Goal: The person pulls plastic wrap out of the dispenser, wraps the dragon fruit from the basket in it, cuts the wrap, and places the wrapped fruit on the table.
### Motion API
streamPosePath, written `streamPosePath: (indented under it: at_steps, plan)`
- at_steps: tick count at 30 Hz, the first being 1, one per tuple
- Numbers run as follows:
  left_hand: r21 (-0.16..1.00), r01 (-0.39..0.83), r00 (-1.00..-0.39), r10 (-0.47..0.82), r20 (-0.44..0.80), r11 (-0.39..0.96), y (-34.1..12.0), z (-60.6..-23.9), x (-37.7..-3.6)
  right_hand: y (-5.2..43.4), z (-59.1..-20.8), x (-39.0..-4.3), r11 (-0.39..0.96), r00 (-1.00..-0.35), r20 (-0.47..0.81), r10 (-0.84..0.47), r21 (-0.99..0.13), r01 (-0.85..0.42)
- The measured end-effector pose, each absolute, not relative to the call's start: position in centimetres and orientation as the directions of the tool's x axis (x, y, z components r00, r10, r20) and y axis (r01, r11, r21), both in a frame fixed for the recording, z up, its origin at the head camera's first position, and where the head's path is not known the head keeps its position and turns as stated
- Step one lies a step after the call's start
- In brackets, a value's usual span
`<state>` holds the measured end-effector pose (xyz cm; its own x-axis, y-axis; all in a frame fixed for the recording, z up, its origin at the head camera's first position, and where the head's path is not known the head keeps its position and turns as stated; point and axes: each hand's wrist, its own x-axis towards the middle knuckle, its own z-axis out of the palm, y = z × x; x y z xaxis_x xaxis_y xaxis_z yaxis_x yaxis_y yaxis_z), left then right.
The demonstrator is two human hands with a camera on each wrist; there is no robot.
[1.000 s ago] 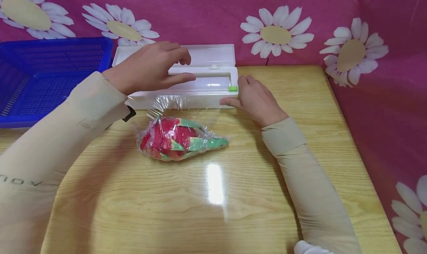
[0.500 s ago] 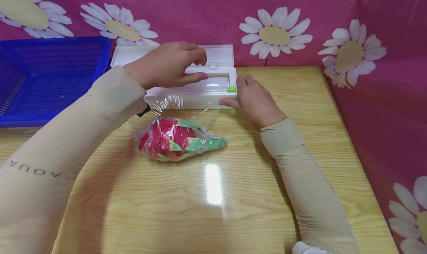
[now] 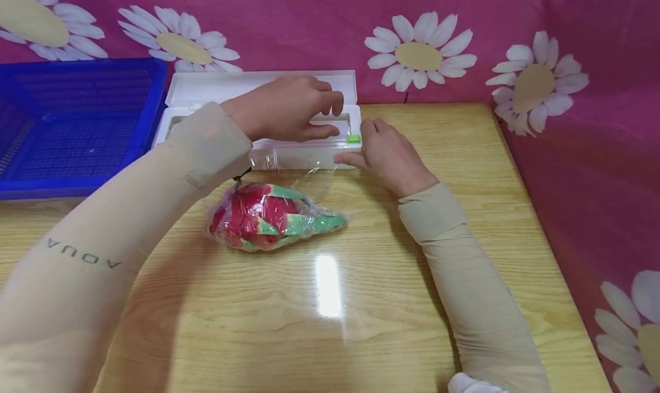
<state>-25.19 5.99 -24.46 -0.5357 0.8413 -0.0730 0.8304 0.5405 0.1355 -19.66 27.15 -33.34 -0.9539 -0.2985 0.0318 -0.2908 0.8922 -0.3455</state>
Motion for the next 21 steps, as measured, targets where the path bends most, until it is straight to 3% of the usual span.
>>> streamPosePath:
  at_steps: [7,21]
  plan:
    - [0.112,0.847,-0.501,0.851,-0.159,0.519,7.3,-24.0,-25.4,27.2,-33.4,-19.7,0.897,-0.949,0.045,-0.311,-0.318,-0.308]
    - [0.140,0.857,-0.449,0.852,-0.268,0.496,10.8,-24.2,-25.5,27.5,-33.1,-19.9,0.875,-0.948,-0.010,-0.319,-0.389,-0.290]
